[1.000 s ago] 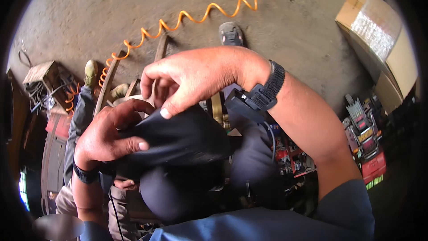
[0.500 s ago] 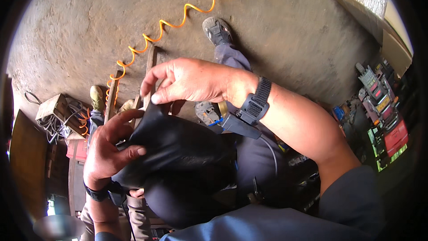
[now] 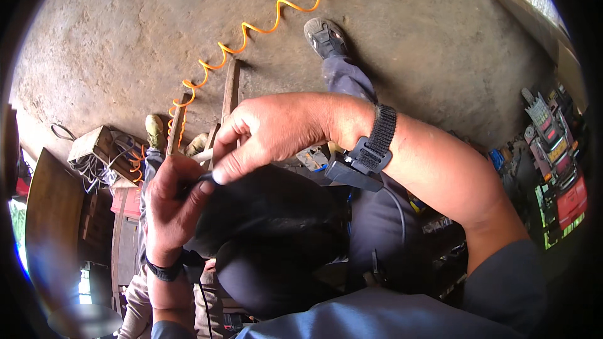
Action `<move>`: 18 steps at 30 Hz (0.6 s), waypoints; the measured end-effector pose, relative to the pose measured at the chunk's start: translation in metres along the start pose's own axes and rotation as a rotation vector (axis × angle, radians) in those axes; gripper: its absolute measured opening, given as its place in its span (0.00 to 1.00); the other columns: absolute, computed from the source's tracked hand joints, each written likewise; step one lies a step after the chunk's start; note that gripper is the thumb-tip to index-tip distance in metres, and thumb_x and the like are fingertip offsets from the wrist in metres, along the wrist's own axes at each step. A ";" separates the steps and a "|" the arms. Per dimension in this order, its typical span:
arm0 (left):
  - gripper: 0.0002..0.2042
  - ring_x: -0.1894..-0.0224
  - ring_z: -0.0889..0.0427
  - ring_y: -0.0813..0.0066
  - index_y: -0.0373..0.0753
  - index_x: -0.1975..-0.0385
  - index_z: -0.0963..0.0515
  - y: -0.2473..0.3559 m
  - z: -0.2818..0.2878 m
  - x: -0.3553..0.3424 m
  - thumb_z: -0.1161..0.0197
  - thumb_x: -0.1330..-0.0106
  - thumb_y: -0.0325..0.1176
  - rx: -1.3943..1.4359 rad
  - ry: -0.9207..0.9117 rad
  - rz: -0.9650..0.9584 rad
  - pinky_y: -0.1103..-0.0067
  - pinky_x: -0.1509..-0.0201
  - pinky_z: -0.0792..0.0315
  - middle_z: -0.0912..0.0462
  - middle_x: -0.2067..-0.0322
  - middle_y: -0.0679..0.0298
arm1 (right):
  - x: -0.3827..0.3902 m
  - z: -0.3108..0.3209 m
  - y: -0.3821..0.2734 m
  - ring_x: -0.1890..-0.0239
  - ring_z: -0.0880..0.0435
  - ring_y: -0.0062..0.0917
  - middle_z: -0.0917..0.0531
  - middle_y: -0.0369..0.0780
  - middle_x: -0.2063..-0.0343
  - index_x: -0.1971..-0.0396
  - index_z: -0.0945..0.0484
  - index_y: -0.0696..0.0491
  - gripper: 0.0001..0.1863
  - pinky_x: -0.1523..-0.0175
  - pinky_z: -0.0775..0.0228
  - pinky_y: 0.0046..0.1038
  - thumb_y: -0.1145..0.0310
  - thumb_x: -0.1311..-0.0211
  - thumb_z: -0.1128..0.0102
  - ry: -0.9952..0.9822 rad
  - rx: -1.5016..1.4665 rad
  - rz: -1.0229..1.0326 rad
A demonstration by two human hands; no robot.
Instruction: Upholstering and stapling a new cover onto a motorcycle seat base.
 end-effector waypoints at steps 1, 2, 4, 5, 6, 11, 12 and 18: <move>0.10 0.64 0.16 0.62 0.34 0.62 0.21 -0.003 -0.001 0.000 0.25 0.36 0.27 0.034 0.005 0.020 0.72 0.56 0.22 0.17 0.68 0.58 | 0.000 -0.001 -0.002 0.57 0.17 0.18 0.12 0.36 0.57 0.53 0.13 0.59 0.18 0.48 0.24 0.26 0.58 0.28 0.31 -0.064 -0.033 -0.030; 0.09 0.65 0.16 0.62 0.34 0.61 0.21 -0.005 -0.002 -0.001 0.27 0.34 0.27 0.067 0.010 0.039 0.72 0.57 0.23 0.17 0.69 0.58 | -0.001 -0.002 -0.004 0.60 0.18 0.18 0.12 0.35 0.62 0.53 0.14 0.59 0.18 0.51 0.25 0.26 0.59 0.28 0.31 -0.012 -0.067 0.016; 0.09 0.65 0.16 0.62 0.34 0.59 0.19 -0.002 -0.004 -0.008 0.28 0.33 0.28 0.003 0.000 0.003 0.73 0.57 0.23 0.17 0.68 0.58 | -0.004 0.006 -0.010 0.61 0.19 0.17 0.12 0.35 0.64 0.53 0.15 0.60 0.17 0.53 0.25 0.26 0.60 0.28 0.31 -0.080 0.039 -0.053; 0.08 0.64 0.16 0.63 0.34 0.57 0.18 -0.001 -0.005 -0.013 0.29 0.31 0.29 -0.062 -0.012 -0.040 0.73 0.57 0.23 0.17 0.68 0.59 | -0.006 0.009 -0.011 0.63 0.19 0.16 0.13 0.35 0.66 0.53 0.15 0.60 0.16 0.55 0.26 0.25 0.61 0.28 0.31 -0.144 0.149 -0.120; 0.08 0.64 0.16 0.63 0.35 0.56 0.17 -0.008 -0.003 -0.016 0.31 0.29 0.30 -0.124 -0.055 -0.101 0.73 0.57 0.23 0.16 0.66 0.57 | -0.008 0.010 -0.006 0.65 0.21 0.16 0.14 0.34 0.69 0.53 0.14 0.60 0.16 0.59 0.27 0.25 0.62 0.28 0.32 -0.120 0.133 -0.094; 0.06 0.66 0.17 0.64 0.35 0.59 0.17 -0.014 -0.003 -0.025 0.32 0.28 0.31 -0.030 -0.051 -0.090 0.72 0.59 0.24 0.16 0.68 0.57 | -0.004 0.006 -0.005 0.66 0.20 0.16 0.14 0.34 0.68 0.54 0.14 0.60 0.16 0.58 0.26 0.26 0.62 0.29 0.31 -0.016 0.077 -0.034; 0.06 0.66 0.16 0.63 0.35 0.59 0.17 -0.013 -0.005 -0.025 0.32 0.28 0.31 0.006 -0.061 -0.024 0.72 0.59 0.24 0.15 0.69 0.57 | -0.002 0.006 -0.011 0.65 0.19 0.17 0.13 0.36 0.67 0.56 0.15 0.60 0.16 0.58 0.26 0.27 0.61 0.30 0.30 -0.014 0.107 -0.098; 0.08 0.66 0.13 0.56 0.34 0.58 0.18 -0.026 -0.011 -0.031 0.34 0.26 0.33 0.013 -0.077 -0.029 0.69 0.61 0.23 0.14 0.70 0.53 | -0.019 0.003 -0.018 0.74 0.20 0.24 0.17 0.39 0.77 0.62 0.16 0.59 0.18 0.67 0.28 0.33 0.56 0.29 0.31 -0.062 0.443 -0.102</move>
Point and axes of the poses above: each hand's wrist, its own x-axis away from the middle knuckle, its own z-axis out of the back of the hand, y = z × x, the point moved 1 cm from there along -x, towards the middle knuckle
